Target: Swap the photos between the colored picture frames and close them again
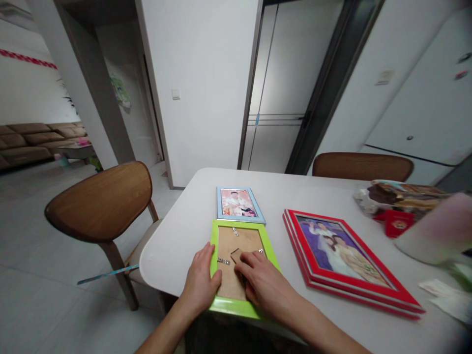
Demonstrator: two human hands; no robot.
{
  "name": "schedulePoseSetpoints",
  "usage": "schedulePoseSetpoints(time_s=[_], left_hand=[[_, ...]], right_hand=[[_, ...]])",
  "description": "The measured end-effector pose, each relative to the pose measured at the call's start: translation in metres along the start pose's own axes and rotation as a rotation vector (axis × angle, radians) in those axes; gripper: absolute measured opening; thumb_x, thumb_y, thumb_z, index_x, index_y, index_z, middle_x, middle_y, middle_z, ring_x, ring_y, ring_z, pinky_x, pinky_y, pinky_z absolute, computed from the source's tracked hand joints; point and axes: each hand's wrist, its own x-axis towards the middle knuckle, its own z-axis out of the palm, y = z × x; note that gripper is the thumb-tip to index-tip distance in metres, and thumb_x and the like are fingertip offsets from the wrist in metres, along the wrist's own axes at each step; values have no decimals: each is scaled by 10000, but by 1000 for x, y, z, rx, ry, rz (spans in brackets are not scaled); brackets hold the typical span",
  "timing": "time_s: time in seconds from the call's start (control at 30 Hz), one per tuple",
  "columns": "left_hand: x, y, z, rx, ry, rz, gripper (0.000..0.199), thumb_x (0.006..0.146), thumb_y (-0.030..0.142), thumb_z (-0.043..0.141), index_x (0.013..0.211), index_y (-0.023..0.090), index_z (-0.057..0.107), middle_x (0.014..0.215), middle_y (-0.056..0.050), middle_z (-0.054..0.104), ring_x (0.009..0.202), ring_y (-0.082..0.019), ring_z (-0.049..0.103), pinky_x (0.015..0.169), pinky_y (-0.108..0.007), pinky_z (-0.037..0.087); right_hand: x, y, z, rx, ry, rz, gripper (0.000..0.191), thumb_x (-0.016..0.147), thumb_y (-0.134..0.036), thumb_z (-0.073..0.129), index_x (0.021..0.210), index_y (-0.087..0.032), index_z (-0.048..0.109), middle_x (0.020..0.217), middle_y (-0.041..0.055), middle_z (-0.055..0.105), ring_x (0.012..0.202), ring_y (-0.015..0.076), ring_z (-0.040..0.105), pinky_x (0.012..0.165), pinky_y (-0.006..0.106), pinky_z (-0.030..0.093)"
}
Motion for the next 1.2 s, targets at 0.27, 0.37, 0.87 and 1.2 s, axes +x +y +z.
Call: schedulePoseSetpoints(time_s=[0.27, 0.37, 0.87, 1.2], left_hand=[[0, 2, 0, -15, -2, -5, 541, 638, 129, 474, 1174, 131, 400, 1222, -103, 437, 1135, -211, 362, 974, -372, 271], [0, 1, 0, -23, 0, -4, 536, 644, 136, 475, 1175, 138, 399, 1226, -97, 433, 1140, -204, 358, 977, -370, 267], [0, 0, 0, 42, -11, 17, 532, 658, 135, 456, 1181, 70, 390, 1223, -132, 431, 1132, -199, 366, 981, -343, 274], [4, 2, 4, 84, -45, 7, 548, 650, 136, 452, 1186, 46, 389, 1234, -140, 416, 1140, -211, 356, 988, -336, 262]], right_hand=[[5, -3, 1, 131, -5, -142, 189, 704, -118, 466, 753, -214, 621, 859, 33, 565, 855, 161, 449, 751, 293, 338], [8, -3, 4, 173, 41, -148, 271, 724, -115, 440, 913, -226, 602, 876, 38, 579, 863, 164, 455, 748, 291, 340], [53, -5, 26, 97, 173, 127, 180, 754, -183, 433, 681, -145, 593, 723, 55, 563, 697, 136, 485, 638, 225, 339], [75, 51, 29, 63, 271, 323, 264, 770, -219, 399, 876, -163, 634, 805, 74, 582, 780, 167, 495, 714, 249, 333]])
